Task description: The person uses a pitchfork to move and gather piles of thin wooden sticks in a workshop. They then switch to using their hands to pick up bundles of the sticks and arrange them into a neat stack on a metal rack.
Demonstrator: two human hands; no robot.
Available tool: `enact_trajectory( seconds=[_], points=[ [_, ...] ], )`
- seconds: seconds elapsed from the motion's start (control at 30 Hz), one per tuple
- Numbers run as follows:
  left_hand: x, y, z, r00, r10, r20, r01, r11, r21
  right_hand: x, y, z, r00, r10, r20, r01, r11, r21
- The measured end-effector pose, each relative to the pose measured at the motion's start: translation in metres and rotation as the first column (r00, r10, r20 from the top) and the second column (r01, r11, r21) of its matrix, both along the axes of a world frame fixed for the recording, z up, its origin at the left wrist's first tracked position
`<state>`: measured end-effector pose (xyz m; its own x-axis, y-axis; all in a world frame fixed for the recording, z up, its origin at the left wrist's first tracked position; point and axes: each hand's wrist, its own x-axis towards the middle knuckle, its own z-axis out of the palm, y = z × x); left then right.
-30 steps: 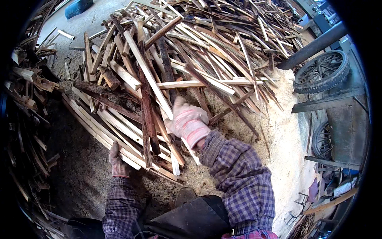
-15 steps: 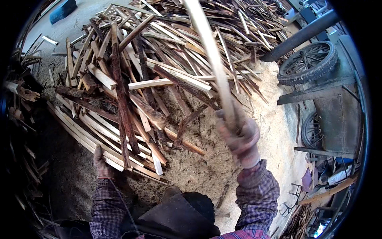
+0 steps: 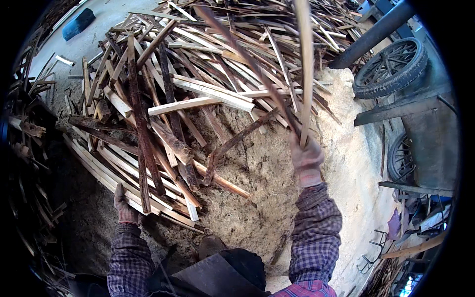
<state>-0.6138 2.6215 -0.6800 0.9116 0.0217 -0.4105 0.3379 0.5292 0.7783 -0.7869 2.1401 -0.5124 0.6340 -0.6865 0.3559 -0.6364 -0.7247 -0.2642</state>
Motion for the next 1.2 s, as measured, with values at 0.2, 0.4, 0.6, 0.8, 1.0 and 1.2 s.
enact_trajectory(
  seconds=[0.2, 0.4, 0.6, 0.8, 1.0, 1.2],
  points=[
    [0.002, 0.024, -0.029, 0.997, 0.066, -0.051, -0.067, 0.997, -0.029, 0.12, 0.038, 0.097, 0.958, 0.282, -0.048, -0.257, 0.923, 0.287],
    [0.007, 0.022, -0.051, 0.997, 0.074, -0.02, -0.075, 0.996, -0.043, 0.206, 0.032, 0.03, 0.748, 0.413, -0.52, -0.361, 0.91, 0.203],
    [-0.003, -0.02, 0.03, 0.979, -0.071, -0.193, 0.04, 0.987, -0.158, 0.195, 0.057, 0.045, 0.715, 0.379, -0.588, -0.297, 0.925, 0.236],
    [0.003, -0.004, 0.025, 0.992, -0.043, -0.12, 0.021, 0.984, -0.179, 0.175, 0.085, 0.034, 0.779, 0.375, -0.502, -0.346, 0.925, 0.155],
    [-0.014, -0.002, 0.017, 0.992, -0.044, -0.115, 0.017, 0.974, -0.225, 0.129, 0.123, 0.036, 0.677, 0.311, -0.667, -0.115, 0.94, 0.322],
    [-0.016, -0.003, 0.059, 0.993, -0.046, -0.107, 0.025, 0.982, -0.189, 0.135, 0.142, 0.035, 0.712, 0.235, -0.661, -0.013, 0.947, 0.322]
  ],
)
